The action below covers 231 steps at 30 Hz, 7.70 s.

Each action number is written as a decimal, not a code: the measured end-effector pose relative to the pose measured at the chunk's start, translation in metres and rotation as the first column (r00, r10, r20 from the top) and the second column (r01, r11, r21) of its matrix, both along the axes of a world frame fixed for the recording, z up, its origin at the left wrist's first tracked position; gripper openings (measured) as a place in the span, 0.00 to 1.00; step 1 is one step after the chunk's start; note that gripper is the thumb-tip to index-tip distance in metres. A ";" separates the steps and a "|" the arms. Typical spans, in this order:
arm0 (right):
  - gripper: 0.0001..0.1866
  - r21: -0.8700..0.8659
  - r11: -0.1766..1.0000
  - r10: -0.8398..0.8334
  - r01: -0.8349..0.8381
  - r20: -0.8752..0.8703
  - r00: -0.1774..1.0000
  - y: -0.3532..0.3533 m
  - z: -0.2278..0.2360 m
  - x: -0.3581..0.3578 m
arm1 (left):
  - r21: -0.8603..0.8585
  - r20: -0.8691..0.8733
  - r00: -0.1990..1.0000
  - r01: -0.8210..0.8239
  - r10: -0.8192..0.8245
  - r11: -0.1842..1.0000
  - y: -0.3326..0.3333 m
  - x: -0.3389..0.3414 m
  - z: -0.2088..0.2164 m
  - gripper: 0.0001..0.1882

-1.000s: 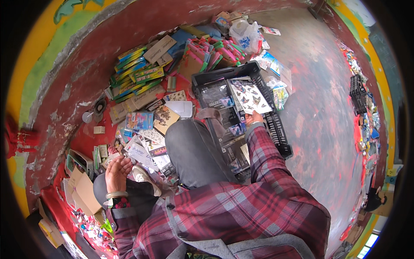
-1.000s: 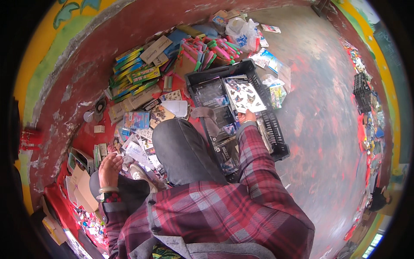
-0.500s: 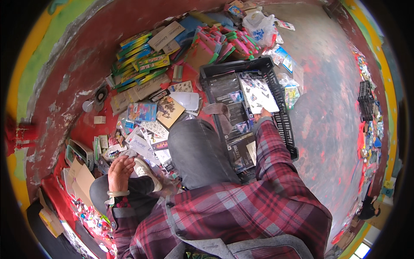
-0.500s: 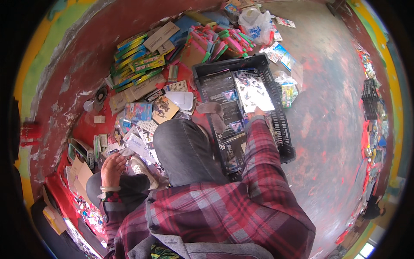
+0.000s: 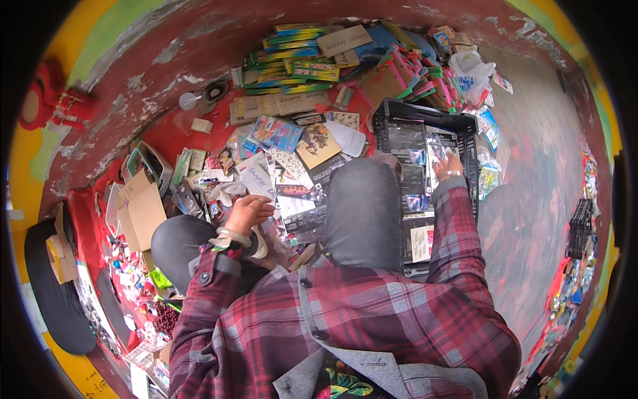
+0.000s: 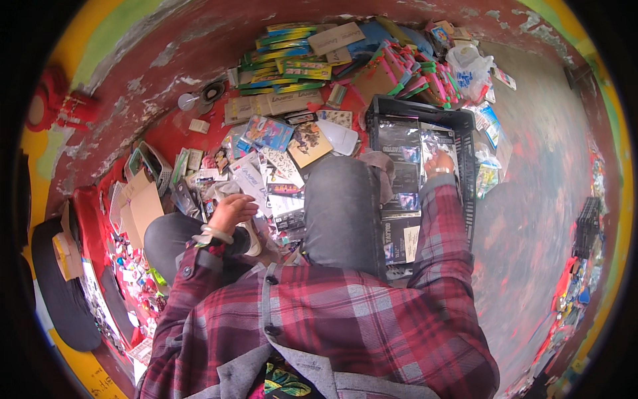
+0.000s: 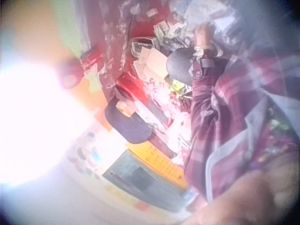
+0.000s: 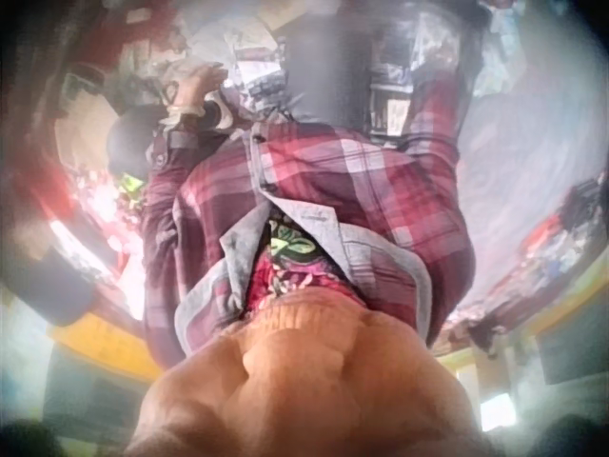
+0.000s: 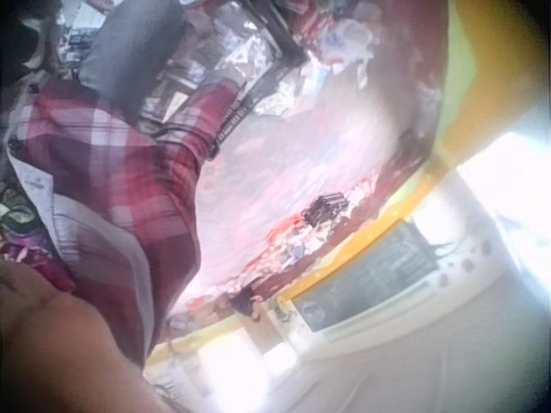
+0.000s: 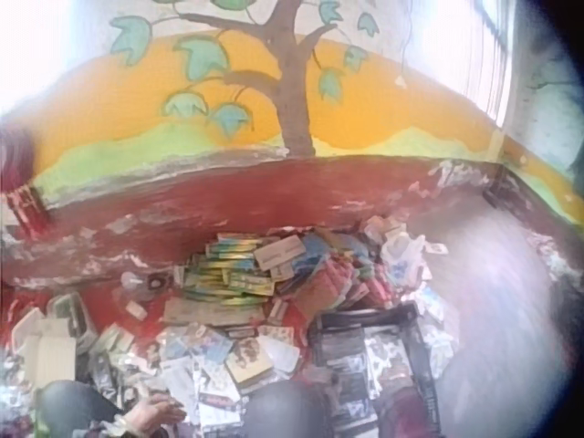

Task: The person sits on the floor and handles temporary tattoo sheets, wiping them with a cloth. They then place the sheets into clear plastic bags, seal the bags, and arrange them in a pile.

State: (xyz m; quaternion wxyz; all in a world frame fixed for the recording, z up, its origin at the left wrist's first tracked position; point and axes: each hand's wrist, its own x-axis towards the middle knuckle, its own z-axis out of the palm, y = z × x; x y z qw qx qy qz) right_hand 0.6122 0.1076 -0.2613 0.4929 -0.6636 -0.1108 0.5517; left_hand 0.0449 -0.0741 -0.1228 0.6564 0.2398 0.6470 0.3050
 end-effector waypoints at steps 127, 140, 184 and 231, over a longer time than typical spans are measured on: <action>0.11 -0.669 0.543 0.530 -0.508 0.742 -0.410 -0.032 -0.025 -0.100 | 0.206 -0.646 0.617 0.708 -0.450 0.676 0.021 -0.064 0.128 0.42; 0.34 -0.372 0.777 0.573 -0.508 0.753 0.324 -0.041 -0.080 -0.135 | 0.349 -0.931 0.290 0.541 0.220 0.765 -0.052 -0.016 0.132 0.29; 0.27 0.083 0.426 0.610 -0.901 0.709 0.354 -0.073 0.229 -0.311 | 0.381 -0.674 0.727 0.187 0.133 0.906 -0.082 -0.019 0.105 0.33; 0.11 0.638 0.085 0.804 -0.766 0.410 0.430 -0.180 0.323 -0.418 | 0.115 0.972 0.229 -0.629 0.042 0.769 -0.080 0.006 0.115 0.36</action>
